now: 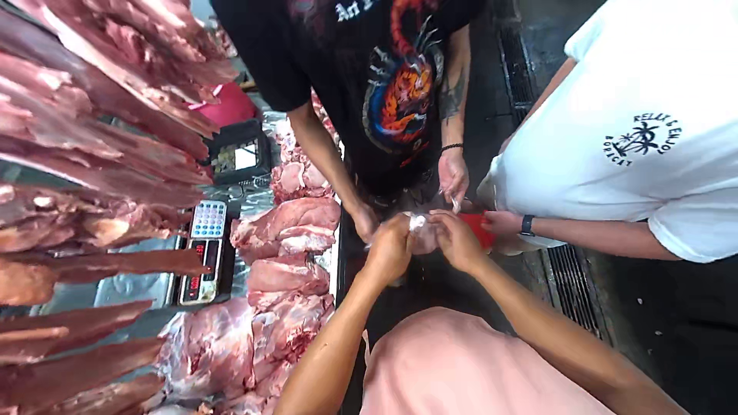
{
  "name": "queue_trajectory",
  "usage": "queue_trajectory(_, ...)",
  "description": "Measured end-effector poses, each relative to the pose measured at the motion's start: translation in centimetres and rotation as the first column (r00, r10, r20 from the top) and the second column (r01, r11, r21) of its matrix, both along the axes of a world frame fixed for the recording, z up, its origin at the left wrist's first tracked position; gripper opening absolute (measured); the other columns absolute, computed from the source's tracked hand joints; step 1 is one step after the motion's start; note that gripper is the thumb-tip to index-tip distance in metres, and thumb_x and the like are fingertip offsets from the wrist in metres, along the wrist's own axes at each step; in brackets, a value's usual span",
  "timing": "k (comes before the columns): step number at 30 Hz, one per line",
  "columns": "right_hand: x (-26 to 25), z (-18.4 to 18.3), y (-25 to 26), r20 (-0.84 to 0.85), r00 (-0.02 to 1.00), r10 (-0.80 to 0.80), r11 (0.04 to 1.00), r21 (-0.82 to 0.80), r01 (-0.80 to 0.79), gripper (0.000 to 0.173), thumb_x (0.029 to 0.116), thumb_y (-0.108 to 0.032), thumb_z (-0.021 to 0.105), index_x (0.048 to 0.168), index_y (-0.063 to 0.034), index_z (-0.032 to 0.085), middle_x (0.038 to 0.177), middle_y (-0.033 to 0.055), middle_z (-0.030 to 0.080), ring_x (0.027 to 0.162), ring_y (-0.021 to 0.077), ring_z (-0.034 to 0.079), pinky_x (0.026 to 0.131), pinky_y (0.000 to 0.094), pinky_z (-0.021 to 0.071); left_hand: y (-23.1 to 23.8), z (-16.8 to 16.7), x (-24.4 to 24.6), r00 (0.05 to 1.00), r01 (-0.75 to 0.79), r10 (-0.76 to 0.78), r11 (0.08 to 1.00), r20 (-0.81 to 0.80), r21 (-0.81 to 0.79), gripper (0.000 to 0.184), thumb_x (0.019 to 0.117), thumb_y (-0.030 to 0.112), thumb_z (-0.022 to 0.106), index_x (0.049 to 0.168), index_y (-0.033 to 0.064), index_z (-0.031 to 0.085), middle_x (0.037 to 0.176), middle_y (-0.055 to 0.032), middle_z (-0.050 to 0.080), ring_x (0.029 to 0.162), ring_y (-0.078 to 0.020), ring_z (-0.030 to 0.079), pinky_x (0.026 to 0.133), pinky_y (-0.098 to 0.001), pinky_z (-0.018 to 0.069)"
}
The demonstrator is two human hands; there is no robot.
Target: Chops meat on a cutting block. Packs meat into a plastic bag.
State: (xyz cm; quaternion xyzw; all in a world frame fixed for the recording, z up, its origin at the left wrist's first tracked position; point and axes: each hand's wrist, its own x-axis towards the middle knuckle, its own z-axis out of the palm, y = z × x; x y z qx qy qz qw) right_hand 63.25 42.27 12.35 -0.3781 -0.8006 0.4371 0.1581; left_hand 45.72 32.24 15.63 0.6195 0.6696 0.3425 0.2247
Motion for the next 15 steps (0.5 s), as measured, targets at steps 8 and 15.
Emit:
queue_trajectory(8, -2.2, -6.1, 0.7, 0.502, 0.86, 0.089, 0.996, -0.017, -0.092, 0.058, 0.0924, -0.005, 0.06, 0.149, -0.0099, 0.051, 0.155, 0.0165, 0.048, 0.121, 0.0446, 0.062, 0.092, 0.0683, 0.0532, 5.1, -1.0, -3.7, 0.906, 0.121, -0.228, 0.947, -0.356, -0.298, 0.017, 0.101, 0.012, 0.058, 0.107, 0.0027, 0.071, 0.11, -0.0144, 0.069, 0.098, -0.0306, 0.07, 0.089, -0.0524, 0.0589)
queue_trajectory(15, -2.8, -4.2, -2.1, 0.511, 0.857, 0.065, 0.991, 0.067, -0.115, 0.031, 0.1042, -0.002, 0.042, 0.118, 0.0038, 0.068, 0.133, 0.0226, 0.063, 0.128, 0.0402, 0.059, 0.107, 0.0567, 0.0492, 10.0, -4.0, -1.2, 0.941, 0.138, -0.257, 0.886, -0.22, -0.442, 0.021, 0.1007, 0.019, 0.061, 0.102, 0.0001, 0.07, 0.099, -0.0192, 0.071, 0.096, -0.0357, 0.07, 0.088, -0.058, 0.0567)
